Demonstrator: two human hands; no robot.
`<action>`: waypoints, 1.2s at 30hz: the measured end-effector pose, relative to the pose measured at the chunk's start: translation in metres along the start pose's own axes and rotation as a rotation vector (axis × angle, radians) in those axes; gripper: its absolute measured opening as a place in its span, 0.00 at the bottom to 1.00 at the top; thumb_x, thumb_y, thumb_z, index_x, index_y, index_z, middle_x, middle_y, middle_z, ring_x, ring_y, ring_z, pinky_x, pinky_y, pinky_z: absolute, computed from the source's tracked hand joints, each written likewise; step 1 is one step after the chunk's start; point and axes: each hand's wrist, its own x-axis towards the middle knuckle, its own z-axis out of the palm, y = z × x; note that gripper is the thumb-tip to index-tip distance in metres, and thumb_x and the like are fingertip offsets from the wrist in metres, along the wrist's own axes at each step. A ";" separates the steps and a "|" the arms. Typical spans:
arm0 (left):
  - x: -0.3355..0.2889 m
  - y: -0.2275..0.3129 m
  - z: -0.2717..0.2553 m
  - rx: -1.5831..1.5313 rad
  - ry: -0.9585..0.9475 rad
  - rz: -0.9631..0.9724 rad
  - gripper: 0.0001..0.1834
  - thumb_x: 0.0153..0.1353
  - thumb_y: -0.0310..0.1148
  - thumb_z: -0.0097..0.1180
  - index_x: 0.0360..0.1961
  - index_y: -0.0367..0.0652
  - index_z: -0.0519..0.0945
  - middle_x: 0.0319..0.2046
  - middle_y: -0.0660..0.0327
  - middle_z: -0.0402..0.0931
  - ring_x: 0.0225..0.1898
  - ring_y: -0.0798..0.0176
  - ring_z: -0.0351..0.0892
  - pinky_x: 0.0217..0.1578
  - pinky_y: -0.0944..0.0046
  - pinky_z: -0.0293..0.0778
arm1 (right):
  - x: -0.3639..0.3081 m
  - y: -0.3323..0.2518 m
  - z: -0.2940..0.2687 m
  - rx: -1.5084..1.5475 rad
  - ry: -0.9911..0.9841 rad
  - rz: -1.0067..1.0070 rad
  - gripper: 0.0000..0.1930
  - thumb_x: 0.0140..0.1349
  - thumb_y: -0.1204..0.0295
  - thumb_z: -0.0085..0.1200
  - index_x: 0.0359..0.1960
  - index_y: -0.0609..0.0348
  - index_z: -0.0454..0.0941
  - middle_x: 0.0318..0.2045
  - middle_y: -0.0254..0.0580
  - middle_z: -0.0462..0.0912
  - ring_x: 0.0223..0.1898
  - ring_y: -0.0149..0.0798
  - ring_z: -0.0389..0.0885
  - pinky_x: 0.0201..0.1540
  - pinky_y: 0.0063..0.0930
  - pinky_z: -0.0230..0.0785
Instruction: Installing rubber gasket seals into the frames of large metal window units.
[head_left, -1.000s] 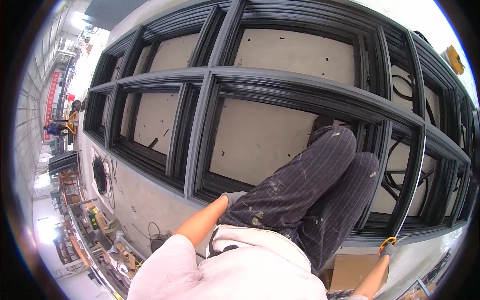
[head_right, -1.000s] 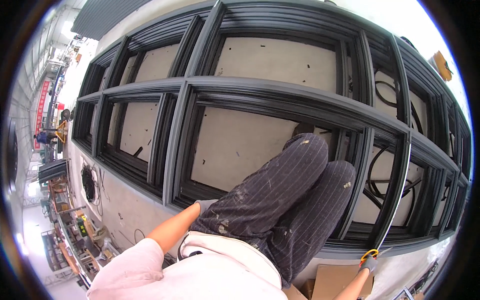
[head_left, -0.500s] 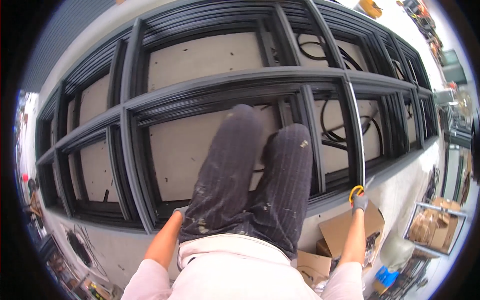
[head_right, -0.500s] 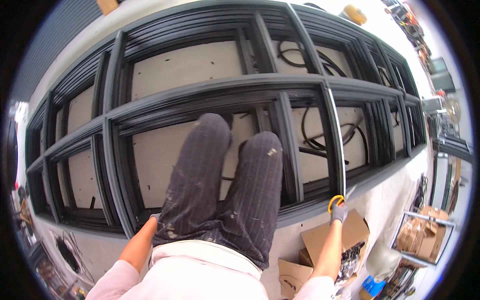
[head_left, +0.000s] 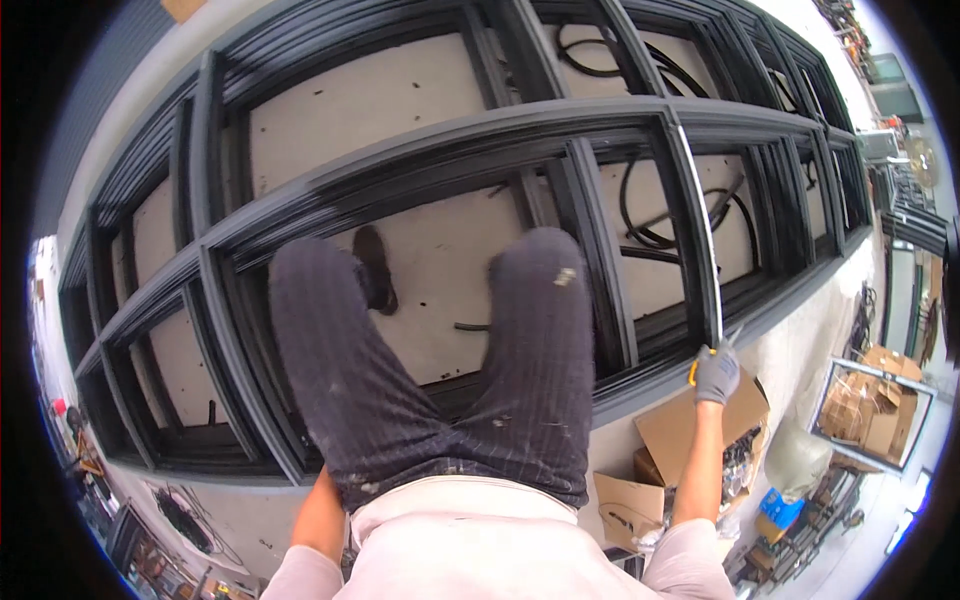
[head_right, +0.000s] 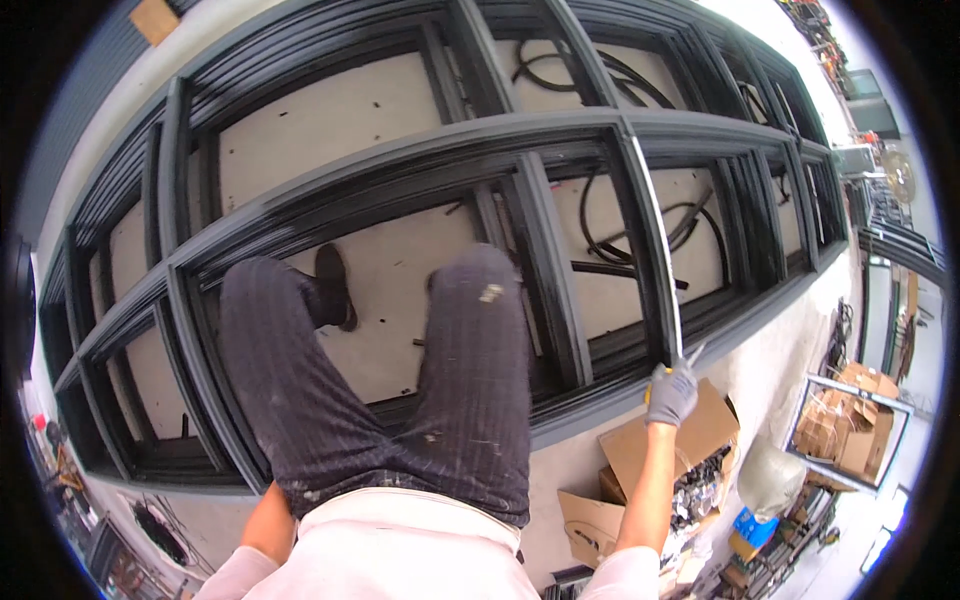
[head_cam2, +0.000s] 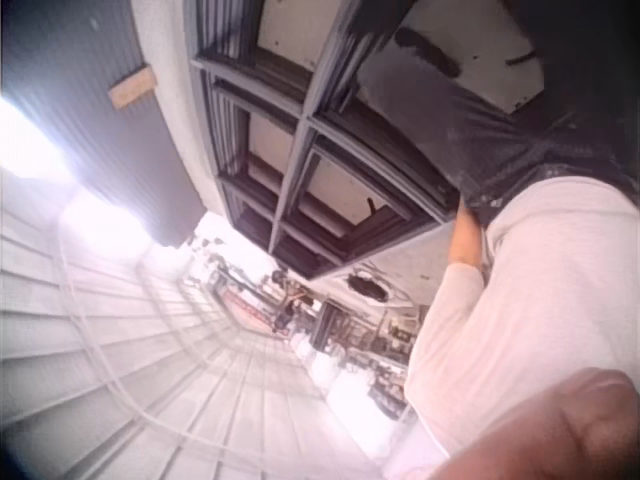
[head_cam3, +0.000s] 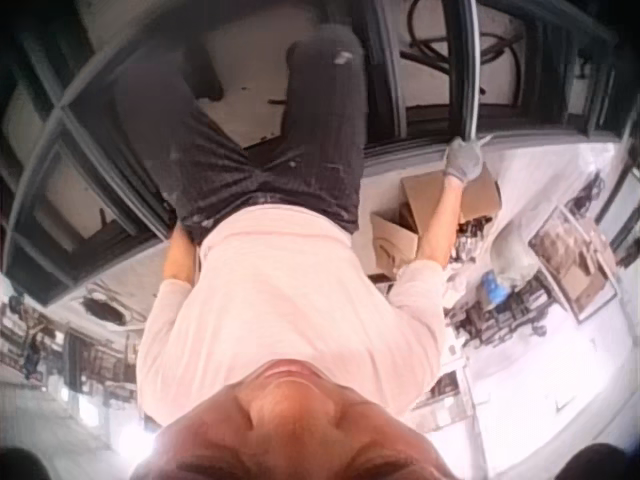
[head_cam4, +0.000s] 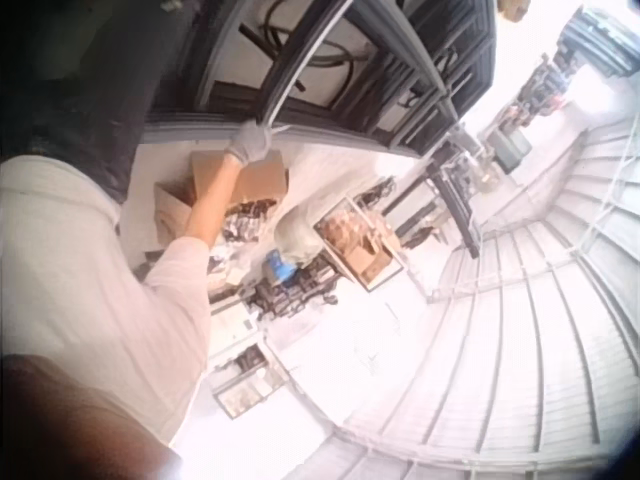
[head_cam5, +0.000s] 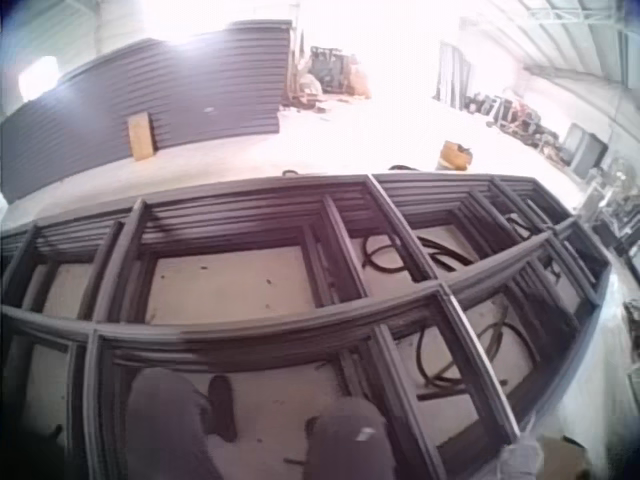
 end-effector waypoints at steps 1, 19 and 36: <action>-0.005 -0.001 -0.004 -0.011 0.019 0.000 0.20 0.68 0.44 0.46 0.49 0.41 0.80 0.44 0.55 0.80 0.47 0.58 0.77 0.52 0.62 0.70 | -0.001 -0.028 -0.012 0.082 0.051 -0.101 0.16 0.59 0.62 0.53 0.42 0.61 0.79 0.37 0.56 0.83 0.41 0.55 0.82 0.44 0.44 0.74; -0.066 -0.016 -0.014 -0.024 0.212 -0.127 0.20 0.69 0.44 0.46 0.50 0.41 0.79 0.46 0.57 0.79 0.48 0.59 0.75 0.53 0.62 0.69 | -0.087 -0.249 0.343 0.549 -1.154 -0.253 0.29 0.59 0.56 0.54 0.58 0.60 0.74 0.59 0.55 0.74 0.63 0.52 0.70 0.62 0.37 0.62; -0.057 -0.009 -0.022 -0.091 0.270 -0.013 0.20 0.70 0.44 0.45 0.51 0.42 0.78 0.47 0.58 0.78 0.49 0.61 0.75 0.53 0.62 0.68 | -0.131 -0.287 0.205 0.468 -0.732 -0.040 0.24 0.54 0.46 0.55 0.37 0.54 0.84 0.35 0.54 0.84 0.43 0.52 0.82 0.46 0.44 0.72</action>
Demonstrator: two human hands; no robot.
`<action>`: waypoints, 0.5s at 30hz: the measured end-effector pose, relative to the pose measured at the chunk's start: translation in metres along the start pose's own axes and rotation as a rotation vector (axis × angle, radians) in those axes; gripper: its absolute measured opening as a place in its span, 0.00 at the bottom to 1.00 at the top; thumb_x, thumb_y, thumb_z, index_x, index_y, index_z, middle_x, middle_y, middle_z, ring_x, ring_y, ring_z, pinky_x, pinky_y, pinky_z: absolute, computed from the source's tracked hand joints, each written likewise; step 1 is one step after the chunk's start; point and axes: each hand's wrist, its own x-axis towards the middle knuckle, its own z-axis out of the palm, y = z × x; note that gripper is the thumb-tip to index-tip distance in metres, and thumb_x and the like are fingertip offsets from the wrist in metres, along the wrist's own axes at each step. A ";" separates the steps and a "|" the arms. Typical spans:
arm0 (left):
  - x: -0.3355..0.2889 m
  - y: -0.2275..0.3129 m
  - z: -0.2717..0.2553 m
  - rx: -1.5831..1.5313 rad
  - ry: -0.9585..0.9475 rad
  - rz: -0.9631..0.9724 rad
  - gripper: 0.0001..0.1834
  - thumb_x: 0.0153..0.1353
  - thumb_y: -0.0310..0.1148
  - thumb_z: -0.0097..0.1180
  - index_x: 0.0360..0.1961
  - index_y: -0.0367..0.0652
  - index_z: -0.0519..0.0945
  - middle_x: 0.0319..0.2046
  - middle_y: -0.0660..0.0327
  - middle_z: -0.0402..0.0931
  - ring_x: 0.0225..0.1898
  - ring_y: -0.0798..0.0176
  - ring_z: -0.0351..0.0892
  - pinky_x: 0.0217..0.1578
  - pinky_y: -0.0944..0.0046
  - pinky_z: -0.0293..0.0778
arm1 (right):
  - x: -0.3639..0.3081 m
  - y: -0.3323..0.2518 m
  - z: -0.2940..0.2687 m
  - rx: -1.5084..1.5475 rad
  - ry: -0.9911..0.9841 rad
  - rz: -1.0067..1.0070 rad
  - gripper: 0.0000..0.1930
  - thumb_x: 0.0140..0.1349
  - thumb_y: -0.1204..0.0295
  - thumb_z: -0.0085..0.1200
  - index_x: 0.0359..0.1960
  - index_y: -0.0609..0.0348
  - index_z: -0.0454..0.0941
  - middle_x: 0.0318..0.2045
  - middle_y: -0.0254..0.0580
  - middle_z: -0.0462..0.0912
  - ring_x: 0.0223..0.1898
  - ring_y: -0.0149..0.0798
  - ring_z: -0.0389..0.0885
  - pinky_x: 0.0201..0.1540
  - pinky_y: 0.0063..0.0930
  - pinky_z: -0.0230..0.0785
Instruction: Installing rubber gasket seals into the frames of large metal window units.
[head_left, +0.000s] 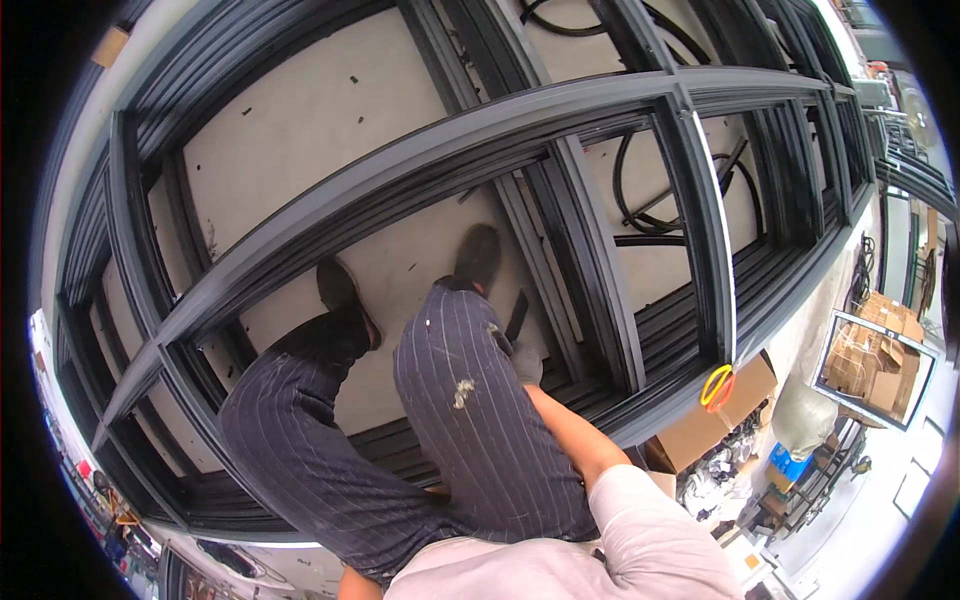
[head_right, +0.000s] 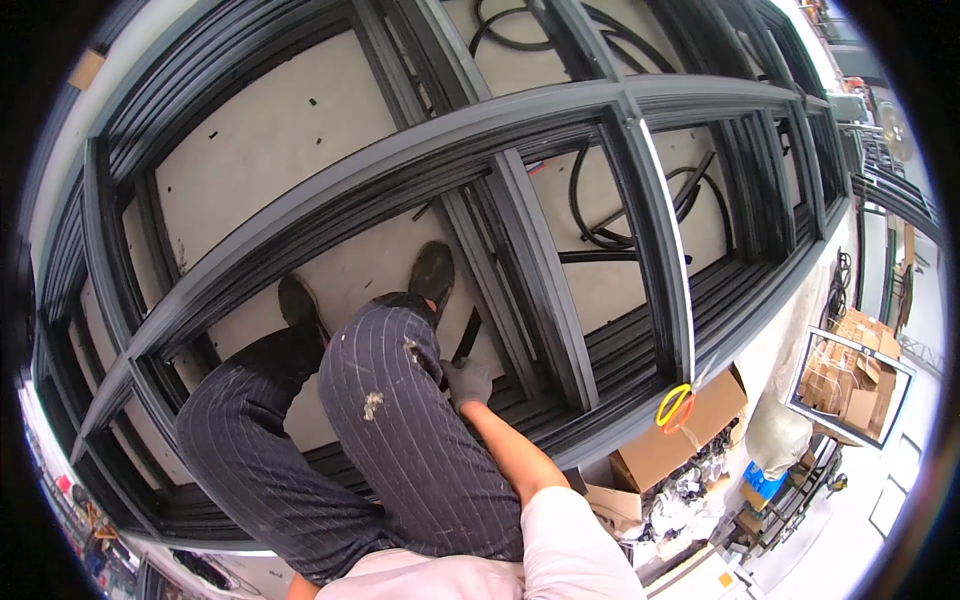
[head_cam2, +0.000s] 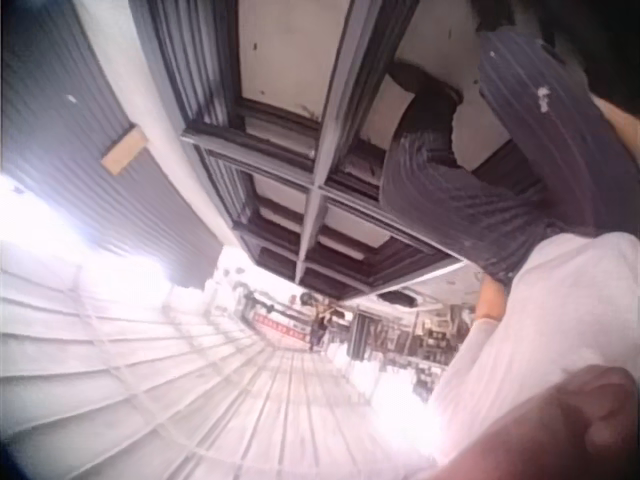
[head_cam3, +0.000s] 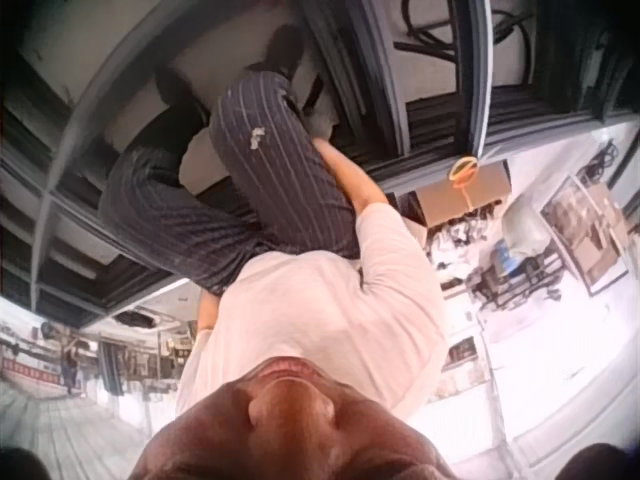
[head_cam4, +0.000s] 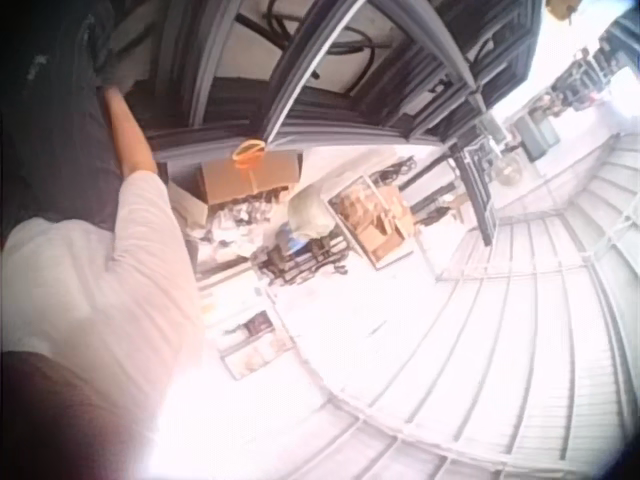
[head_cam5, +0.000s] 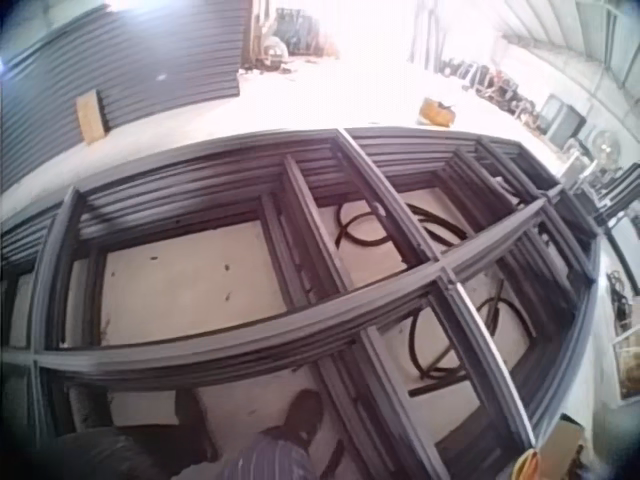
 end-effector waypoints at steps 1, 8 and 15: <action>0.002 -0.001 -0.001 -0.010 -0.001 0.023 0.20 0.70 0.44 0.45 0.51 0.42 0.78 0.47 0.58 0.78 0.49 0.61 0.74 0.53 0.62 0.68 | -0.008 -0.004 -0.009 0.001 0.017 -0.004 0.24 0.54 0.46 0.55 0.37 0.54 0.84 0.35 0.54 0.84 0.43 0.52 0.82 0.46 0.44 0.72; 0.024 0.023 -0.014 -0.119 0.047 0.298 0.19 0.70 0.44 0.45 0.52 0.42 0.78 0.48 0.59 0.78 0.49 0.61 0.74 0.54 0.62 0.68 | -0.046 -0.017 -0.105 0.050 0.040 -0.202 0.17 0.46 0.57 0.63 0.28 0.59 0.79 0.26 0.52 0.81 0.37 0.52 0.83 0.39 0.43 0.73; -0.038 0.173 -0.066 -0.374 0.377 0.919 0.18 0.71 0.42 0.45 0.49 0.40 0.79 0.45 0.60 0.78 0.47 0.64 0.74 0.52 0.63 0.68 | -0.144 -0.106 -0.253 -0.135 0.482 -0.895 0.13 0.48 0.72 0.64 0.15 0.55 0.70 0.16 0.41 0.72 0.23 0.47 0.74 0.29 0.42 0.65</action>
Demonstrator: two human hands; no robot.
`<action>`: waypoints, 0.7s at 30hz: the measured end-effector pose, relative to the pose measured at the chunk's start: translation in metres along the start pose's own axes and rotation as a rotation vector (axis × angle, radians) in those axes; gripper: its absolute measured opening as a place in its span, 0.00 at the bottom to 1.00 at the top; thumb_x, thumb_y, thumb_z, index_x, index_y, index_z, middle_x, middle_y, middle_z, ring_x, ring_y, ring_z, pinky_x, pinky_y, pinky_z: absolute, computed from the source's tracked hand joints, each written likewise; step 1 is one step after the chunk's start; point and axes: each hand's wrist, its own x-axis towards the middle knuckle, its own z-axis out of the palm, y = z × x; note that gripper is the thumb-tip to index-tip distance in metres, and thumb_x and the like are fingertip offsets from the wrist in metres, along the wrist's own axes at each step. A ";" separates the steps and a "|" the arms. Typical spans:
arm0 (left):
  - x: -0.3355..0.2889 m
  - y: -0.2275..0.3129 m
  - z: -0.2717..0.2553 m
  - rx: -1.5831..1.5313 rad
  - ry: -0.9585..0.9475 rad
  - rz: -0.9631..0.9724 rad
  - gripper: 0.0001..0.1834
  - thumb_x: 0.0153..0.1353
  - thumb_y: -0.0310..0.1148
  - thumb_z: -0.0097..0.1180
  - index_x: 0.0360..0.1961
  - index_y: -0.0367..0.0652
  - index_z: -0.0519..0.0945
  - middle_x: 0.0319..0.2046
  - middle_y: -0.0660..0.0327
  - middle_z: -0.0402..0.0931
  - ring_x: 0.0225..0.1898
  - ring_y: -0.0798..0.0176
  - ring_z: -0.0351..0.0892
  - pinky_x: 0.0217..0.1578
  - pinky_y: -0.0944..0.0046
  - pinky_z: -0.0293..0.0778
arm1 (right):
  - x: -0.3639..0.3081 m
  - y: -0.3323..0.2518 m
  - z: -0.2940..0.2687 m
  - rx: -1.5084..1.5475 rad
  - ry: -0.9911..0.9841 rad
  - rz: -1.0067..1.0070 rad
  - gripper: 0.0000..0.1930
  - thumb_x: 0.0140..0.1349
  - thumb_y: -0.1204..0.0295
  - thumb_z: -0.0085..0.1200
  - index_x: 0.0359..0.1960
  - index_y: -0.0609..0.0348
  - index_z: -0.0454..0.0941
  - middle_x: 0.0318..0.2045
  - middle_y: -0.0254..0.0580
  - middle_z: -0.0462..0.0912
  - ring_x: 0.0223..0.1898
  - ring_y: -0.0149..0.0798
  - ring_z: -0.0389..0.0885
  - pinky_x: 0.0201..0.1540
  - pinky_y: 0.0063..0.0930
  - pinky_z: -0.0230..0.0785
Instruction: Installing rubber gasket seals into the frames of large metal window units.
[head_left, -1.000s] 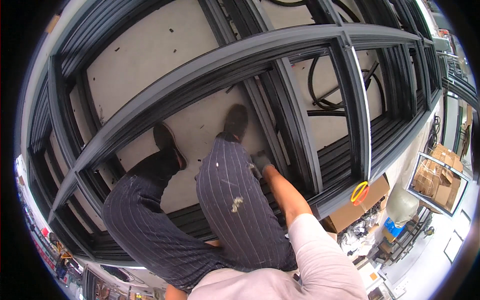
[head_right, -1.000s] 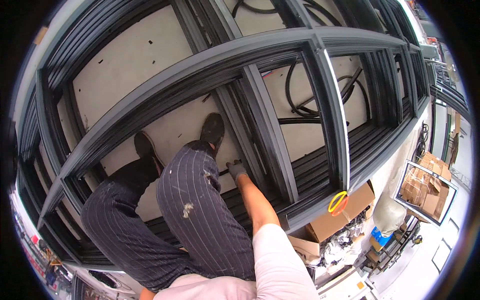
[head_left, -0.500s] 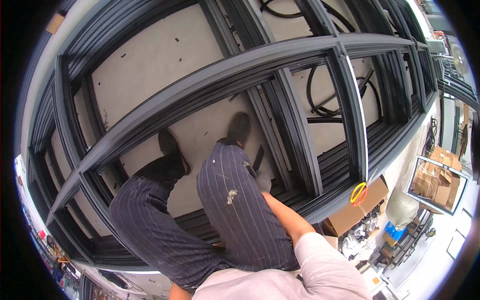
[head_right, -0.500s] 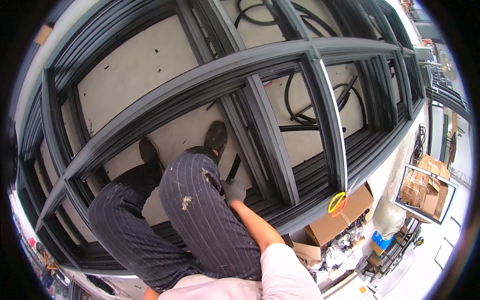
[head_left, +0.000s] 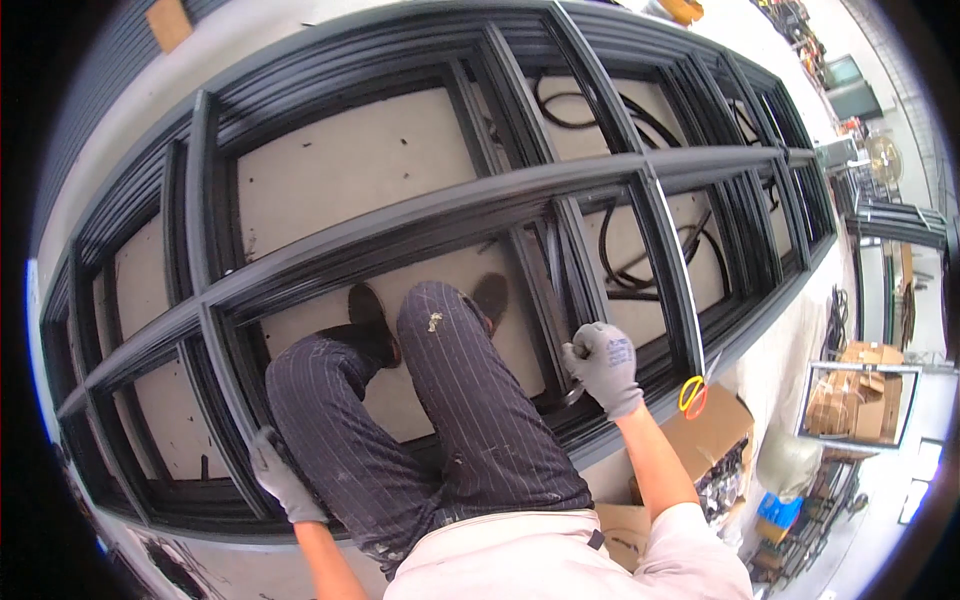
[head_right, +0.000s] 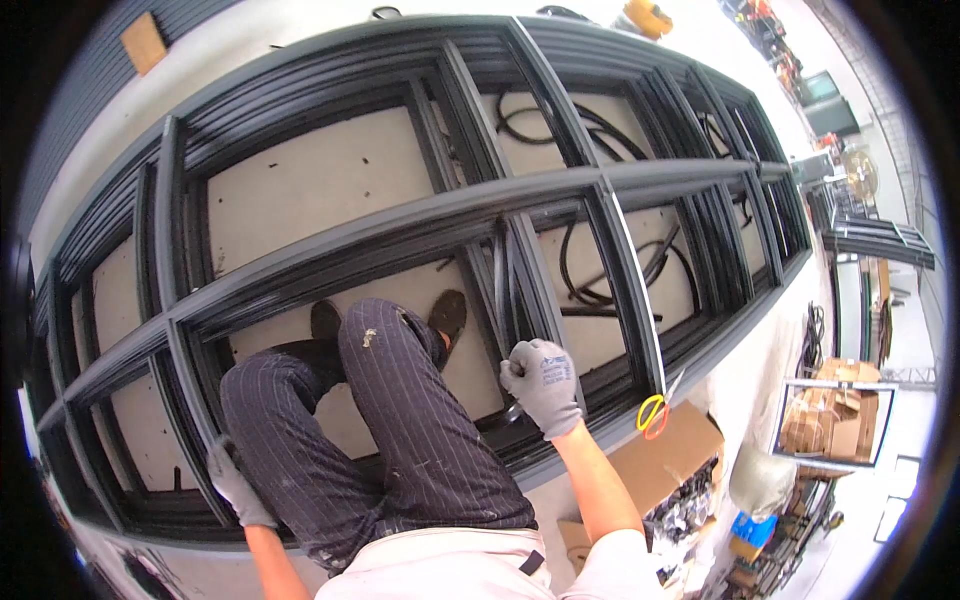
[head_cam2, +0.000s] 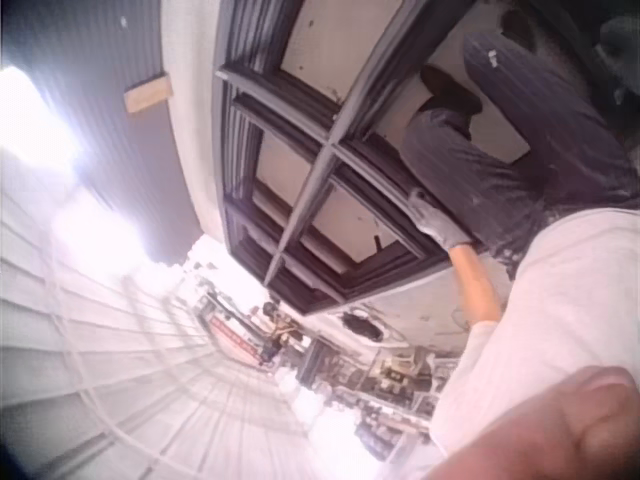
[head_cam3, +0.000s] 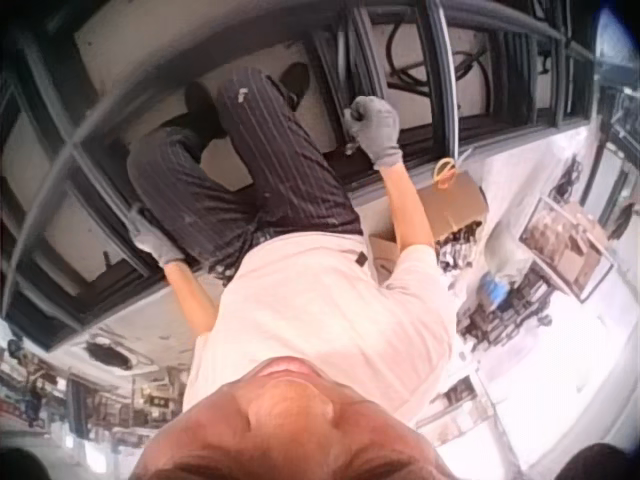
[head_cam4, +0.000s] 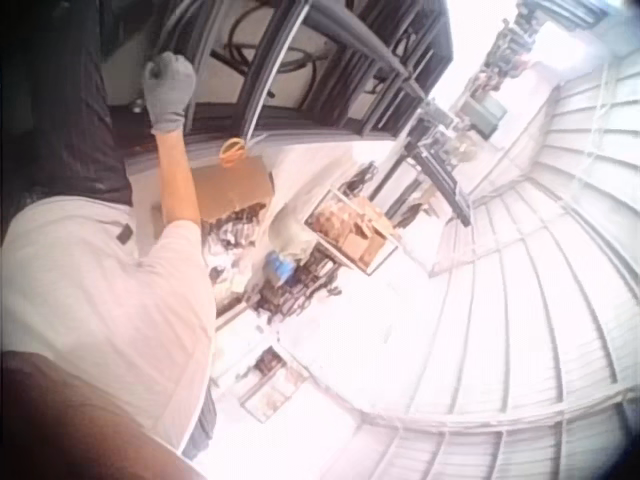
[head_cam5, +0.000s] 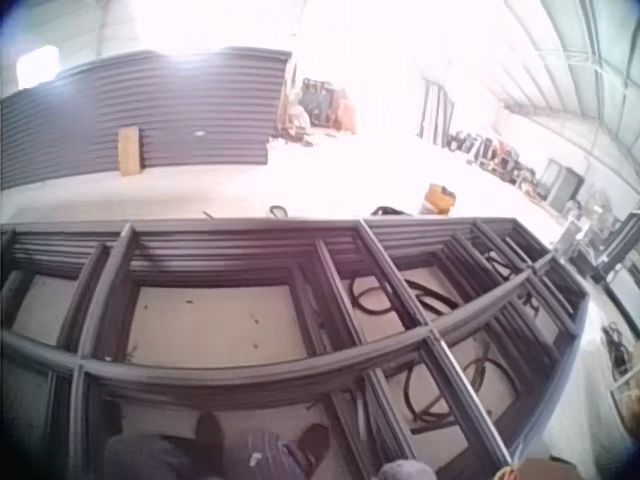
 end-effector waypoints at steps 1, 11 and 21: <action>0.004 0.051 0.011 -0.018 0.084 0.038 0.18 0.71 0.41 0.45 0.46 0.38 0.80 0.43 0.61 0.78 0.45 0.67 0.75 0.50 0.65 0.69 | 0.007 -0.006 -0.011 -0.018 0.045 -0.094 0.13 0.46 0.74 0.64 0.15 0.55 0.69 0.16 0.40 0.71 0.22 0.47 0.73 0.27 0.40 0.64; -0.107 0.205 0.105 -0.234 -0.702 0.228 0.15 0.64 0.34 0.58 0.49 0.38 0.78 0.43 0.61 0.79 0.45 0.66 0.78 0.47 0.67 0.73 | 0.076 -0.128 -0.062 0.591 0.008 -0.215 0.16 0.50 0.71 0.66 0.18 0.60 0.68 0.16 0.36 0.66 0.20 0.29 0.65 0.24 0.27 0.60; -0.131 0.213 0.124 -0.425 -1.408 -0.359 0.31 0.61 0.50 0.59 0.52 0.32 0.73 0.38 0.55 0.81 0.39 0.66 0.79 0.39 0.68 0.73 | 0.051 -0.177 -0.011 0.796 -0.089 -0.512 0.14 0.49 0.69 0.66 0.20 0.61 0.72 0.19 0.44 0.72 0.22 0.42 0.72 0.28 0.34 0.65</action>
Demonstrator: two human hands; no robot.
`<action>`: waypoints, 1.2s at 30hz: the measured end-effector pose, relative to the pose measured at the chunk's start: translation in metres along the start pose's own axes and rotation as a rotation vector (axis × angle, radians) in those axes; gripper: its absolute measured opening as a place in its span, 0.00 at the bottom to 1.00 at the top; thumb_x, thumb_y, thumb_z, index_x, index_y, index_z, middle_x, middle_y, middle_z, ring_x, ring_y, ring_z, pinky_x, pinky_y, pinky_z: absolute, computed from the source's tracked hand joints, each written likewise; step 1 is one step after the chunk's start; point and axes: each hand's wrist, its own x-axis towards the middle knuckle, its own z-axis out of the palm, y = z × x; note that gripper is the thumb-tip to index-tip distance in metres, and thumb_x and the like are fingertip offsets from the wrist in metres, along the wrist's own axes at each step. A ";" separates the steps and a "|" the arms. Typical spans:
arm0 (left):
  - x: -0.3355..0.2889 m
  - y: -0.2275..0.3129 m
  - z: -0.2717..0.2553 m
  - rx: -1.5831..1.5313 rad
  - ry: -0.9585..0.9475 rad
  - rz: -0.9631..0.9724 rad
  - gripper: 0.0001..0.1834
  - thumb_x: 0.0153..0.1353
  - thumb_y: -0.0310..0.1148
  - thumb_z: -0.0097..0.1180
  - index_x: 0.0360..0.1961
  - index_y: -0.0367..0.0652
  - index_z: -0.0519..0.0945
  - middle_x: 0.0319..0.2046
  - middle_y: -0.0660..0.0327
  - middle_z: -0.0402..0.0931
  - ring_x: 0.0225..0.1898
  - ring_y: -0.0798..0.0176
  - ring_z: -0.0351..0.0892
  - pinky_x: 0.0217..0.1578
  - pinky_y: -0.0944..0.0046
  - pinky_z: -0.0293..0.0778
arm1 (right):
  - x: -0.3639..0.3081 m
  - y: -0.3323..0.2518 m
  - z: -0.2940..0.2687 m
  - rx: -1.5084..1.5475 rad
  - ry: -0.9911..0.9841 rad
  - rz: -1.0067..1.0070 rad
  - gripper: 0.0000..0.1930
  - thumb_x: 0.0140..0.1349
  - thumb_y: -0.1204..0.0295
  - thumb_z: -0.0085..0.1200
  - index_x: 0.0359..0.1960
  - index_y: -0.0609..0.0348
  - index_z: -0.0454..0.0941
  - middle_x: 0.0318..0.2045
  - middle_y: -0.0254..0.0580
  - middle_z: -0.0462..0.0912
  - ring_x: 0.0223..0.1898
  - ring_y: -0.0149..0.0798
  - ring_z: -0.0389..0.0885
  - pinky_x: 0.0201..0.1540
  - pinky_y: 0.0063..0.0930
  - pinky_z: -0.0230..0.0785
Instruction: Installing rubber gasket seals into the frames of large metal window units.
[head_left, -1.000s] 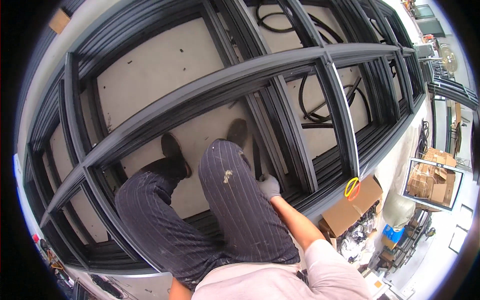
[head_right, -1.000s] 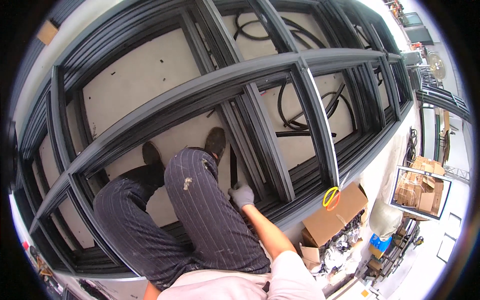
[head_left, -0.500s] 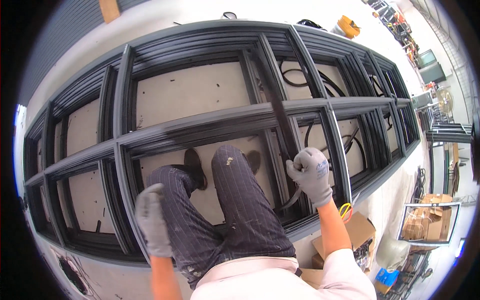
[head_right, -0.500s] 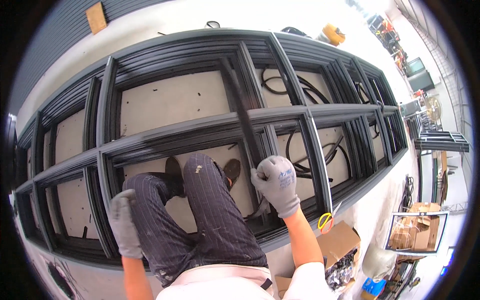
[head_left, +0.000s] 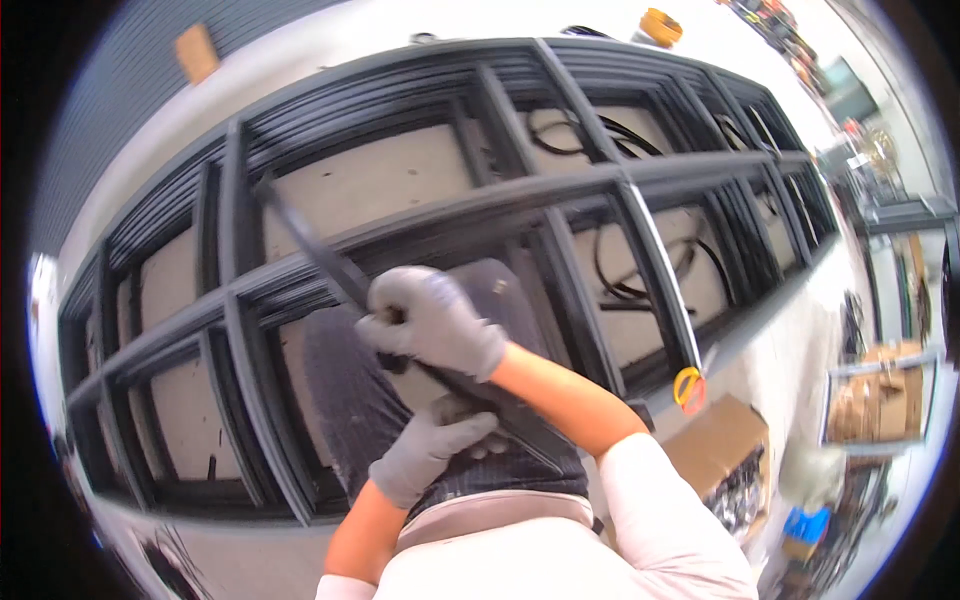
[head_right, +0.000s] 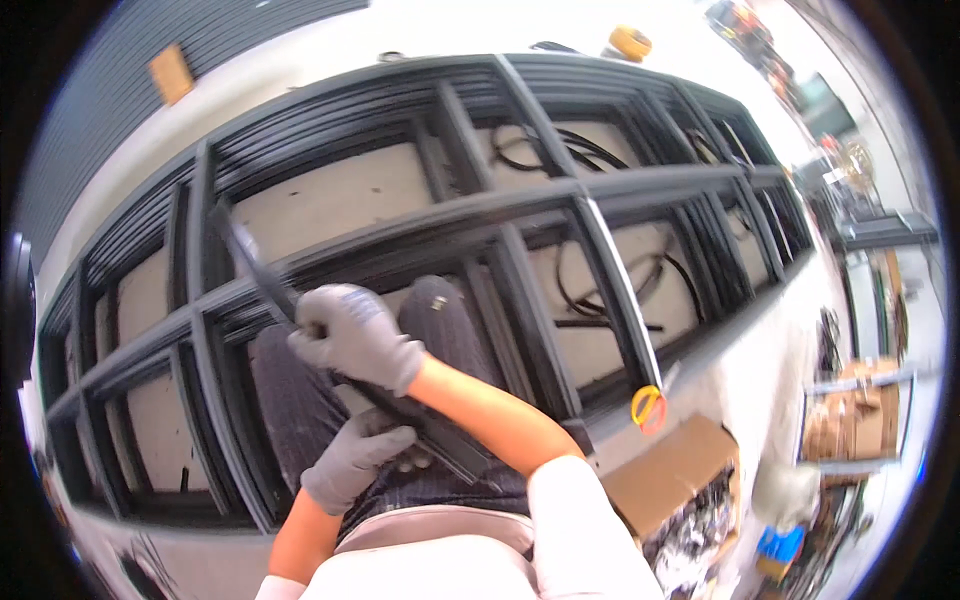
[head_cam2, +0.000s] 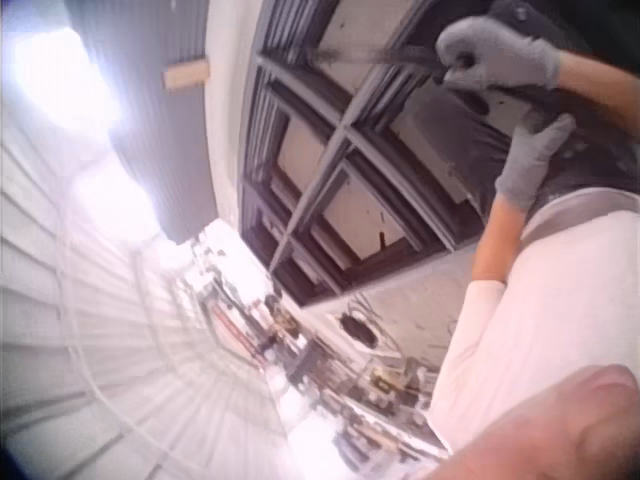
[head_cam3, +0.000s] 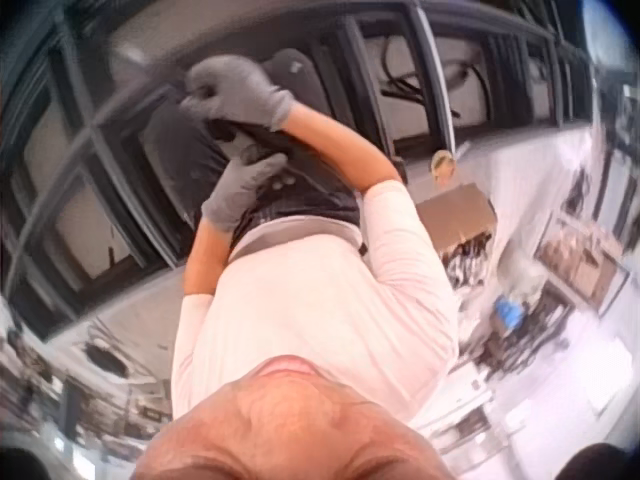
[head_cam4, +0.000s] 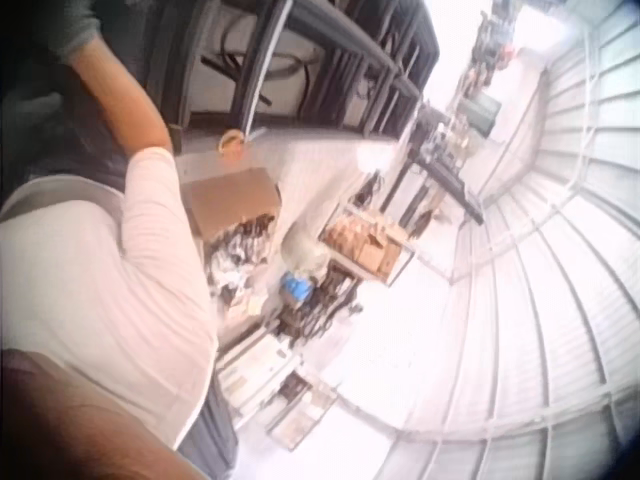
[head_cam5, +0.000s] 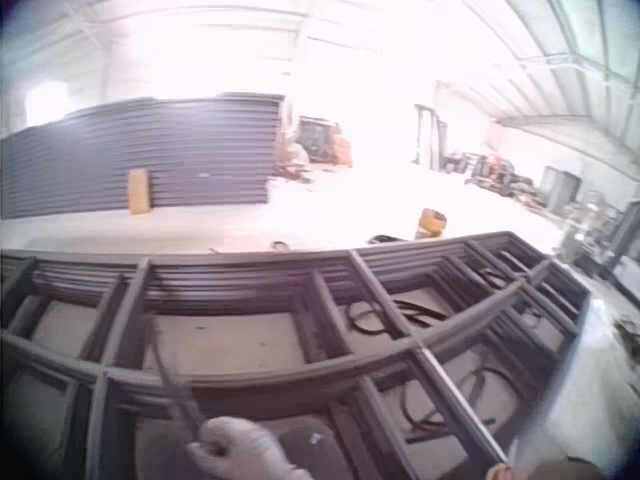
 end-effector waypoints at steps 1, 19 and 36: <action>-0.003 -0.008 0.001 -0.020 0.058 -0.079 0.28 0.62 0.46 0.60 0.52 0.32 0.73 0.38 0.55 0.81 0.38 0.66 0.79 0.38 0.68 0.73 | -0.007 0.006 0.010 -0.012 -0.005 -0.054 0.14 0.49 0.67 0.66 0.21 0.60 0.72 0.19 0.44 0.73 0.23 0.44 0.72 0.28 0.35 0.66; 0.010 0.013 0.002 -0.335 0.660 0.519 0.13 0.66 0.30 0.56 0.50 0.39 0.76 0.47 0.52 0.80 0.46 0.62 0.81 0.47 0.64 0.79 | -0.387 0.128 -0.251 -1.104 0.705 1.494 0.25 0.55 0.60 0.57 0.51 0.63 0.75 0.45 0.62 0.80 0.47 0.59 0.79 0.51 0.46 0.70; -0.038 0.012 -0.032 -0.416 0.835 0.725 0.13 0.66 0.31 0.56 0.49 0.39 0.76 0.45 0.52 0.80 0.45 0.62 0.81 0.46 0.65 0.81 | -0.487 0.201 -0.322 -0.104 1.088 1.510 0.13 0.60 0.75 0.58 0.47 0.63 0.78 0.29 0.41 0.80 0.24 0.33 0.79 0.24 0.29 0.72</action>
